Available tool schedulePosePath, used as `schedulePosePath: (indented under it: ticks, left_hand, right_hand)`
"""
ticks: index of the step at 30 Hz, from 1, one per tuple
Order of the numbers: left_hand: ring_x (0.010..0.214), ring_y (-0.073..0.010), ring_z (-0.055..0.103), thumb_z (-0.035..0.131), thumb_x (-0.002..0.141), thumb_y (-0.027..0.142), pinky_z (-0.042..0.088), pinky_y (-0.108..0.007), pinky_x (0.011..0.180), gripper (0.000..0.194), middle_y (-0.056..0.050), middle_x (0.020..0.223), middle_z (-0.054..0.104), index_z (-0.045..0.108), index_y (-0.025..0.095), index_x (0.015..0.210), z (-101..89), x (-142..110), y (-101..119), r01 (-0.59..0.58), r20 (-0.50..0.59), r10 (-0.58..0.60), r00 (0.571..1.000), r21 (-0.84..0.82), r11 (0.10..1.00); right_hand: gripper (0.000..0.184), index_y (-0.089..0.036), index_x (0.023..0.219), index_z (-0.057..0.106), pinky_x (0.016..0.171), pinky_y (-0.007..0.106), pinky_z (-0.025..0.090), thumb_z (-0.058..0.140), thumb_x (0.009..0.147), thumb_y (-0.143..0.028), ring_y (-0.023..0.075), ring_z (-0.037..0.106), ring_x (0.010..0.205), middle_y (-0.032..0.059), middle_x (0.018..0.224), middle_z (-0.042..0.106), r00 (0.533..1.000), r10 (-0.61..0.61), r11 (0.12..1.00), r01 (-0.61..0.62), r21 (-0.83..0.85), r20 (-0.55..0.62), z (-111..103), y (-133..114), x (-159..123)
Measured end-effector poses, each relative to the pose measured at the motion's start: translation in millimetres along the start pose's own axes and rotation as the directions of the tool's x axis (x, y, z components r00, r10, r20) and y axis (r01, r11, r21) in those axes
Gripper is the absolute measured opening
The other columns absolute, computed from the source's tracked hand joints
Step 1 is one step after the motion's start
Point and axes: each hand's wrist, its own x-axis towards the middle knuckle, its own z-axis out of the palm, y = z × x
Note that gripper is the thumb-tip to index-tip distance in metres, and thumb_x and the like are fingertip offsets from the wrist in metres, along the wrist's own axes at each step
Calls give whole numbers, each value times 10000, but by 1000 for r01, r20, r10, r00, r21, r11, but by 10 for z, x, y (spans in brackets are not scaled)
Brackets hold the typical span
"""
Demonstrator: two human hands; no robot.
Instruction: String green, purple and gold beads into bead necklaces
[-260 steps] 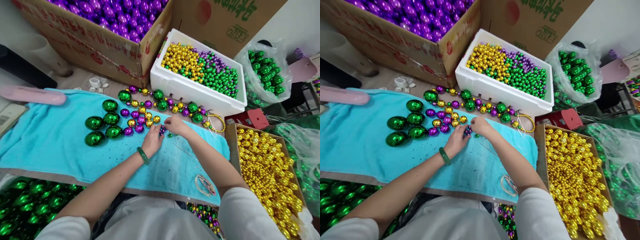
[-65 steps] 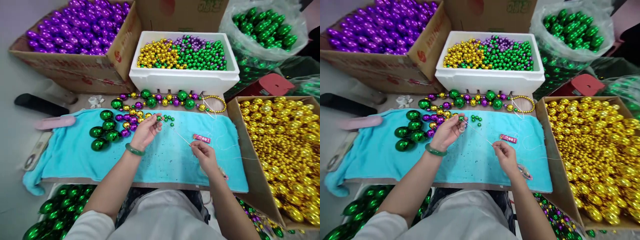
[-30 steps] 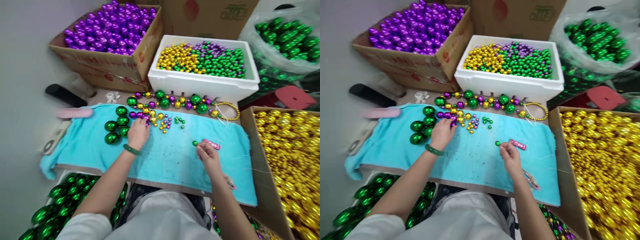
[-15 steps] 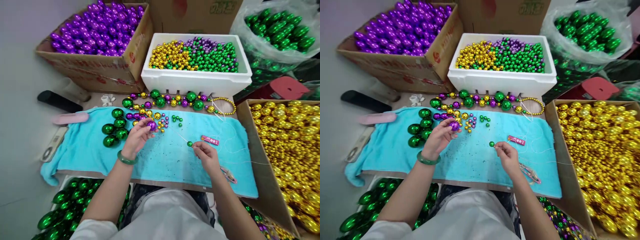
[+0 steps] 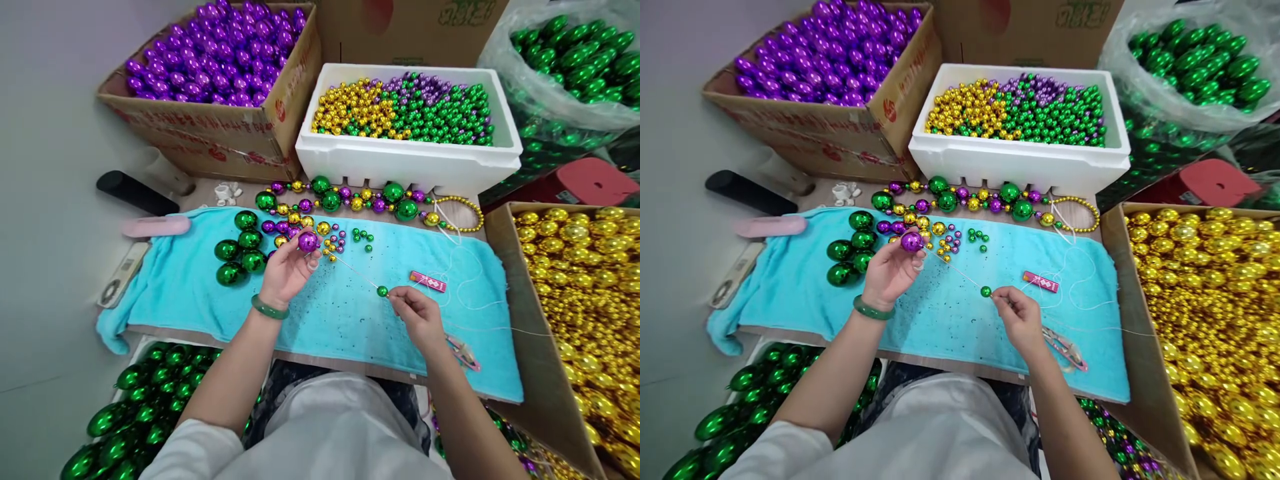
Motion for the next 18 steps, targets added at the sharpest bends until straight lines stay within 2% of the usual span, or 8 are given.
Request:
schedulePosePath:
  ticks: [7, 14, 18]
  left_hand:
    - [696, -107, 628, 505, 894, 252, 508, -204, 564, 311, -85, 1003, 694, 652, 178, 1157, 17, -13, -7, 6, 6, -6, 1000, 3, 1000]
    - [730, -132, 655, 711, 757, 230, 516, -194, 568, 322, -46, 894, 667, 673, 175, 1072, 73, -88, -132, 14, 179, -25, 984, 60, 998]
    - [736, -133, 655, 748, 737, 245, 521, -192, 580, 360, -38, 883, 665, 676, 179, 1083, 96, -121, -164, 0, 195, -7, 981, 34, 999]
  right_hand:
    - [220, -177, 751, 668, 473, 254, 279, 621, 764, -392, 108, 365, 504, -19, 550, 458, 1000, -1, 1000, 1, -11, 18, -2, 12, 8]
    - [231, -168, 737, 641, 479, 244, 312, 611, 743, -398, 103, 389, 501, -16, 553, 491, 1000, 4, 999, -3, -33, 28, 68, 15, 32]
    - [238, -171, 729, 623, 478, 238, 323, 593, 742, -407, 101, 403, 489, -25, 530, 482, 999, 12, 999, -10, -34, 42, 90, 45, 57]
